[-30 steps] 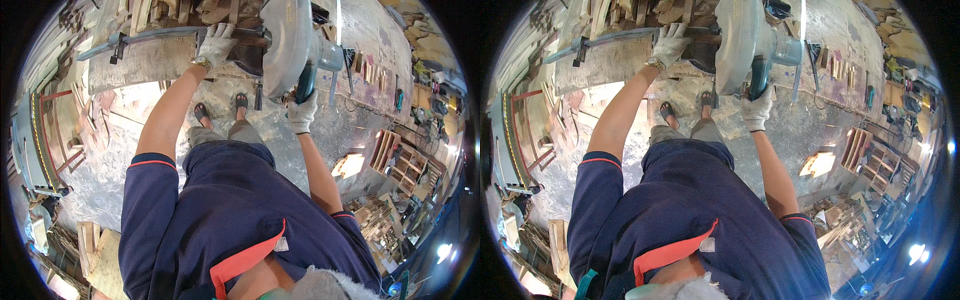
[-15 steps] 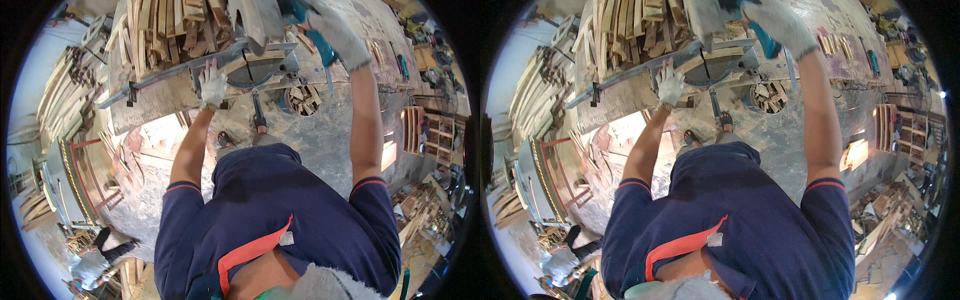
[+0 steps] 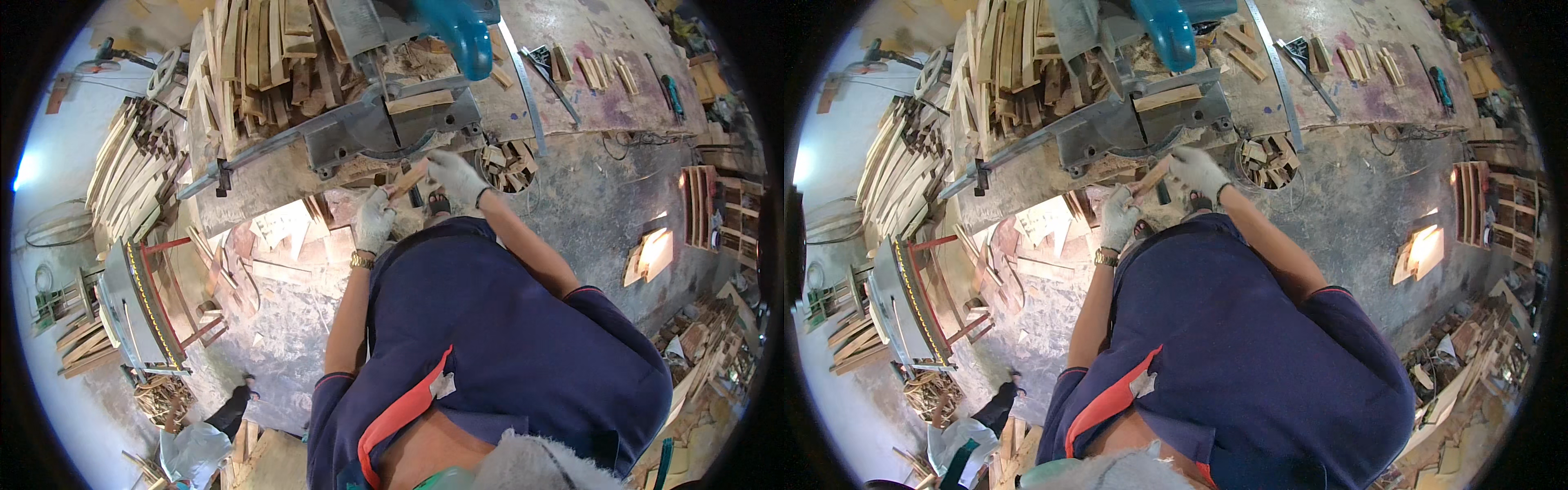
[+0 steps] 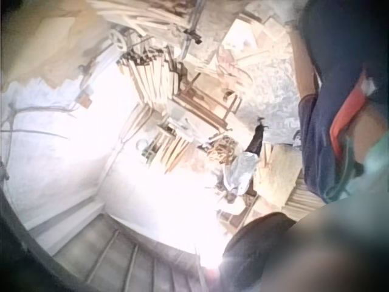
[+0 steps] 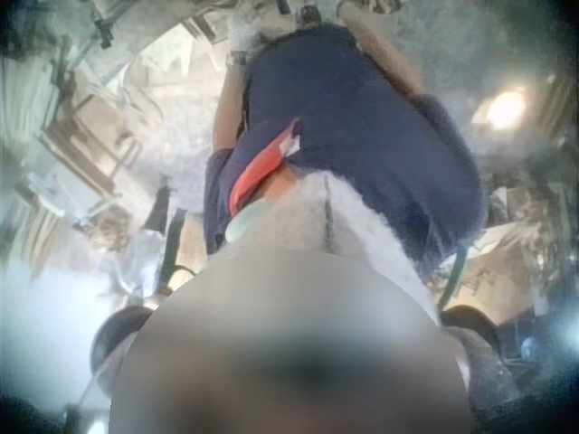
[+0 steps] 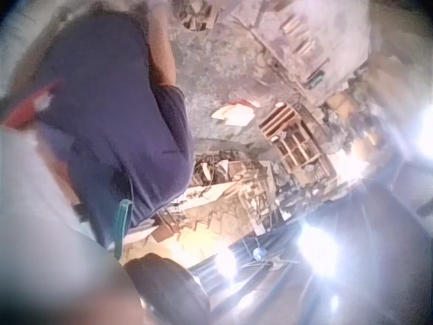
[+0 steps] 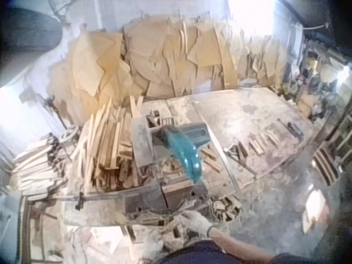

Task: The person repeatedly places small wooden pieces on a miter saw, lowers the blade to cut them, and removes the cut pieces. The process is repeated multiple times with different pieces of wood.

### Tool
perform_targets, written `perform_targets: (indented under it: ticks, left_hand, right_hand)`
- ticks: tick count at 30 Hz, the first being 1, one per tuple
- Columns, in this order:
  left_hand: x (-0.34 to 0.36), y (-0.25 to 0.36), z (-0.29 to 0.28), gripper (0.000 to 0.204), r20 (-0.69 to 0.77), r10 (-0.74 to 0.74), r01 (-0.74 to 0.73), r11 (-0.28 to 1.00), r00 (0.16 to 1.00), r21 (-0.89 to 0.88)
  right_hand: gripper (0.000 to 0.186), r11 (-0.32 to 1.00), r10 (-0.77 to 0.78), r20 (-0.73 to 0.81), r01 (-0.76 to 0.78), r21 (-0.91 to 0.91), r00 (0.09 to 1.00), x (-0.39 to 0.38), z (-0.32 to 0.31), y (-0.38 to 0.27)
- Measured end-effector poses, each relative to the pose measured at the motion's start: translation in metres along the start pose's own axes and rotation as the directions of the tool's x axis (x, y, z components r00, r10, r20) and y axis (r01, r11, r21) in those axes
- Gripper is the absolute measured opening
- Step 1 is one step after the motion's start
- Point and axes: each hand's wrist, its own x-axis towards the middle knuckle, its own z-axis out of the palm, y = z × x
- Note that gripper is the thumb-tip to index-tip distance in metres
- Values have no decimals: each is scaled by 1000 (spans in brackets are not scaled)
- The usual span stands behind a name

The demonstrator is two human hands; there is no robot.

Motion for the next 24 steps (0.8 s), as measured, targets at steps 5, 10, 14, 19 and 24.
perform_targets:
  ticks: [5,10,14,19,24]
  left_hand:
    - [-10,18,25,41,-10,-191,190,982,982,-20]
    - [-11,20,15,42,-4,-387,382,908,922,173]
    - [-13,23,18,37,-117,-464,450,884,878,-127]
    - [-13,30,17,36,-115,-432,427,902,895,-67]
    - [-11,30,13,37,-95,-383,383,924,919,-18]
  right_hand:
    - [32,971,74,46,-82,223,996,10,-38,33]
    - [32,983,-67,-366,125,136,928,59,-179,11]
    - [45,946,-110,-610,272,179,785,92,-226,-5]
    - [43,895,-380,-417,213,-393,826,121,-162,14]
    - [38,573,-634,-192,288,-767,749,126,-89,16]
